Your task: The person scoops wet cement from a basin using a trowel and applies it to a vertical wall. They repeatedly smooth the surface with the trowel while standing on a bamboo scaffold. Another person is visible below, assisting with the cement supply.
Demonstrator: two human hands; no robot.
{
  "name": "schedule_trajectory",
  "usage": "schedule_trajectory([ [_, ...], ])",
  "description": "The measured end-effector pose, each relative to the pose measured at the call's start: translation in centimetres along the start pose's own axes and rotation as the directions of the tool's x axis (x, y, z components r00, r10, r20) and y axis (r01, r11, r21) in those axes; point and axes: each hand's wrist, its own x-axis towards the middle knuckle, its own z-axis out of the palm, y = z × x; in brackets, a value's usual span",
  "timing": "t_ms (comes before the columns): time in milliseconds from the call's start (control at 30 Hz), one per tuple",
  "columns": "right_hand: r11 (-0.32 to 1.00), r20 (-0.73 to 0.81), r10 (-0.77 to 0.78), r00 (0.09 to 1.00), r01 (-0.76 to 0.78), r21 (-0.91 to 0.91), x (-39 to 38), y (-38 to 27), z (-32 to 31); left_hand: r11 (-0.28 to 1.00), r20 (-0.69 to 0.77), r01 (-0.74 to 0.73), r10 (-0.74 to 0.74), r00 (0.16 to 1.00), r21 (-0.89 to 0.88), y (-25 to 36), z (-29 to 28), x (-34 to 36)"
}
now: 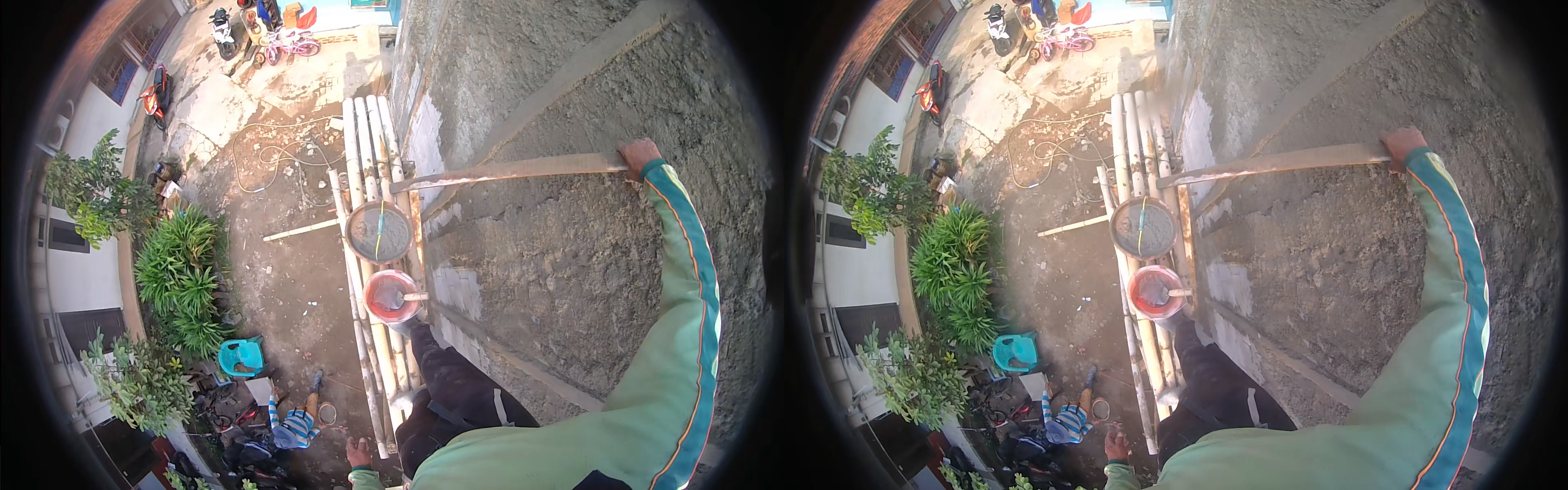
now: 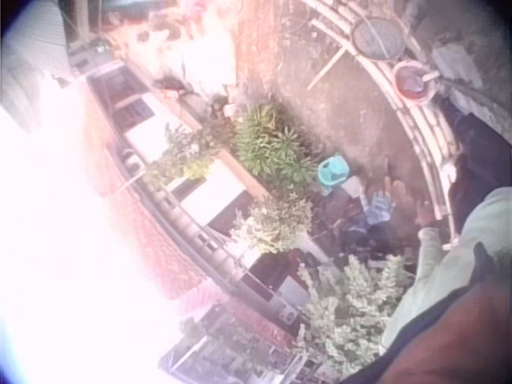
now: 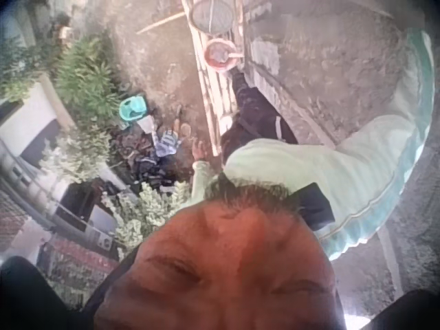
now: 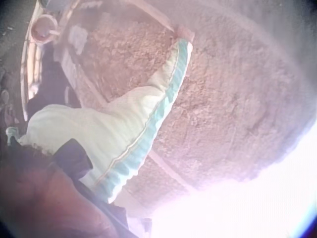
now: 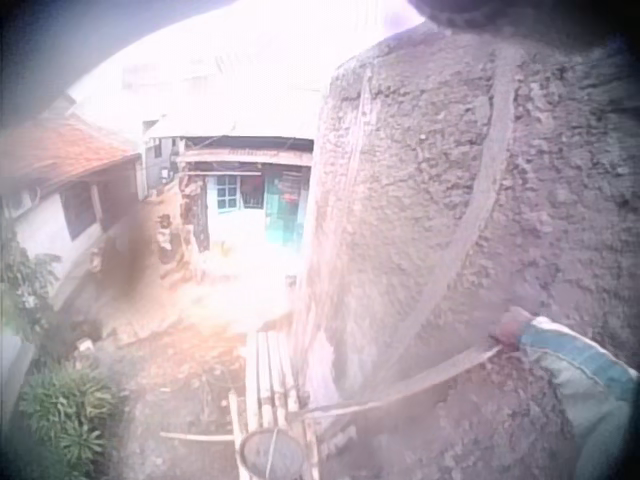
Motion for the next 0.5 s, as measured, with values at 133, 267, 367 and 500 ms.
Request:
schedule_trajectory([
  [133,0.979,-0.132,0.17,0.977,-0.183,-0.093,4.2,2.2,1.8,0.987,0.144,0.108,-0.09,0.985,-0.12,3.6,0.2,-2.0],
  [267,0.959,-0.257,0.249,0.934,-0.275,-0.069,7.1,1.5,-0.3,0.98,0.117,0.094,-0.073,0.99,-0.177,5.8,-1.8,-2.5],
  [367,0.907,-0.344,0.369,0.864,-0.415,-0.07,9.4,0.7,0.6,0.989,0.059,0.117,-0.111,0.992,-0.095,6.2,-2.2,-2.8],
  [500,0.775,-0.286,0.478,0.83,-0.552,-0.307,10.2,0.9,3.2,0.994,-0.048,0.015,-0.021,0.999,-0.112,5.2,0.6,-4.0],
])
